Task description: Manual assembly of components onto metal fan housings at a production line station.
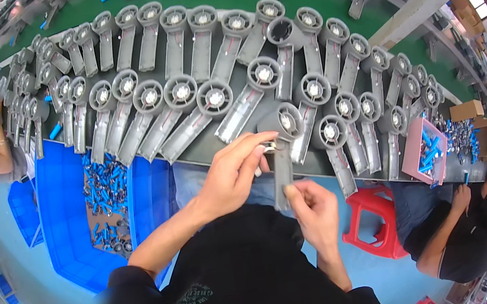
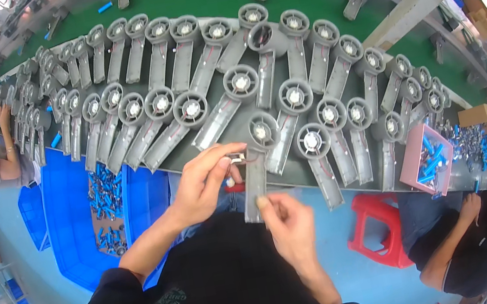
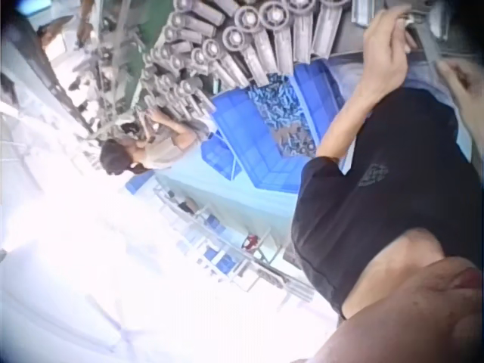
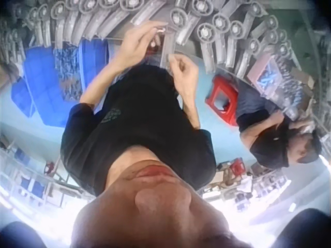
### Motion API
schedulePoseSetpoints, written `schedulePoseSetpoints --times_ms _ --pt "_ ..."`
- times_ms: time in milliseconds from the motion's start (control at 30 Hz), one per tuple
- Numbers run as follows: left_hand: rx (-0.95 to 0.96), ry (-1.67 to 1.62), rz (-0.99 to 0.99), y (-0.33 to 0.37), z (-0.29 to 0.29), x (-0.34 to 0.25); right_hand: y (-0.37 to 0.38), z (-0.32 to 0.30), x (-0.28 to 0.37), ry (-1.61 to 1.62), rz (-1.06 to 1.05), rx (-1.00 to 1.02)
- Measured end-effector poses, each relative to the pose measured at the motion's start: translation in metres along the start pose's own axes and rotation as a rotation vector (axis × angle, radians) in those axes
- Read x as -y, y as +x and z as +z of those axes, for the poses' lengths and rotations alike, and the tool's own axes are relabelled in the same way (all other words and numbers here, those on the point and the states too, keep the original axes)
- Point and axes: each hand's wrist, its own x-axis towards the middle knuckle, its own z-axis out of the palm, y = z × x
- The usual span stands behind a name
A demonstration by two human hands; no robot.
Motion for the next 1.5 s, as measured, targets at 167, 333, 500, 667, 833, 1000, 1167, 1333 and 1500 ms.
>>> schedulePoseSetpoints --times_ms 167,333,500,667,833,1000,1167,1333,1500 --pt "-0.069 -0.145 0.116 0.098 -0.004 -0.056 0.044 -0.033 0.075 -0.167 -0.255 -0.152" --pt "-0.100 0.096 0.040 0.301 -0.019 -0.042 0.248 -0.075 0.148 -0.645 -0.551 -0.107" --pt "-0.153 0.273 -0.018 0.435 -0.016 0.061 0.413 -0.079 0.124 -0.655 -0.398 -0.060" --pt "-0.375 0.775 0.028 0.447 -0.032 0.078 0.453 -0.054 0.106 -0.688 -0.275 -0.048" --pt "-0.345 1.087 -0.016 0.470 -0.063 0.105 0.413 -0.070 0.116 -0.914 -0.358 -0.189" --pt "-0.258 0.919 0.131 0.468 -0.094 0.109 0.254 -0.127 0.138 -0.822 -0.300 -0.184" --pt "-0.527 0.916 0.357 0.371 -0.156 0.011 0.120 -0.221 0.101 -0.685 -0.143 -0.494" --pt "-0.203 0.648 0.302 0.216 -0.080 -0.064 0.063 -0.318 0.005 -0.813 0.056 -0.839" --pt "-0.089 0.768 0.236 0.088 -0.019 -0.065 0.081 -0.316 -0.025 -1.015 0.038 -0.801"
